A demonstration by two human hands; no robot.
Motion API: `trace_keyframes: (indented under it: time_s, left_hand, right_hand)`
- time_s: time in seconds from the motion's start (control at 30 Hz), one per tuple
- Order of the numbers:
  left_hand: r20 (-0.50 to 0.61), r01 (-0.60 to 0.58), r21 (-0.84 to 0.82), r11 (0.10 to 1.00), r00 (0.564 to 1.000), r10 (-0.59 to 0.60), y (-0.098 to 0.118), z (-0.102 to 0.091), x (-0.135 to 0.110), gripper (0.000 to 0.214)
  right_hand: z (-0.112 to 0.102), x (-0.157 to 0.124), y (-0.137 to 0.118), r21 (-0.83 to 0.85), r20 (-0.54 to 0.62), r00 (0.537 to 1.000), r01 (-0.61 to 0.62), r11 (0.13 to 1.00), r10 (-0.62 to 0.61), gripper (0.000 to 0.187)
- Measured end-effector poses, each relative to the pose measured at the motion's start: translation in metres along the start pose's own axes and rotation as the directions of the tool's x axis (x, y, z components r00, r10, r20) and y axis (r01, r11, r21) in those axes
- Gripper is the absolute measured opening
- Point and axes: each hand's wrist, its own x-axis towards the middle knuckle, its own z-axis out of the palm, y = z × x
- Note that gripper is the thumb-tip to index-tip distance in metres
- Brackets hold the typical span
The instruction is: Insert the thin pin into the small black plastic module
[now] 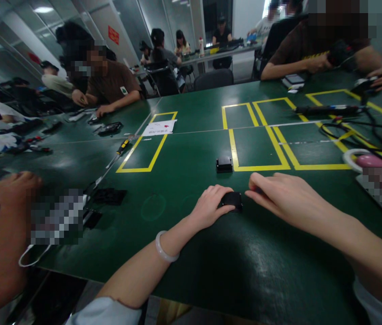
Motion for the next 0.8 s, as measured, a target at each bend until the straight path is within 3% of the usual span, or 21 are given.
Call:
trace_keyframes:
  time_s: [0.27, 0.47, 0.7, 0.8]
  left_hand:
    - [0.000, -0.004, 0.006, 1.000, 1.000, 0.004, 0.0005, 0.0000, 0.0005, 0.035]
    - [-0.004, -0.011, 0.009, 1.000, 1.000, 0.011, -0.0005, 0.0008, 0.0005, 0.036]
    - [-0.004, -0.020, 0.017, 1.000, 1.000, 0.020, -0.0006, 0.0008, 0.0013, 0.035]
    - [-0.006, -0.018, 0.019, 1.000, 1.000, 0.018, -0.0009, 0.0012, 0.0015, 0.035]
  right_hand:
    - [-0.0013, -0.0016, -0.0016, 0.064, -0.031, 0.999, 0.037, 0.997, -0.035, 0.009]
    - [-0.0003, -0.0007, -0.0012, 0.016, -0.003, 1.000, 0.002, 1.000, -0.002, 0.018]
    - [-0.0019, -0.0017, -0.0015, 0.093, -0.066, 0.996, 0.060, 0.994, -0.054, 0.006]
    - [-0.0027, -0.0003, -0.0024, 0.041, -0.048, 0.998, 0.044, 0.998, -0.042, 0.015]
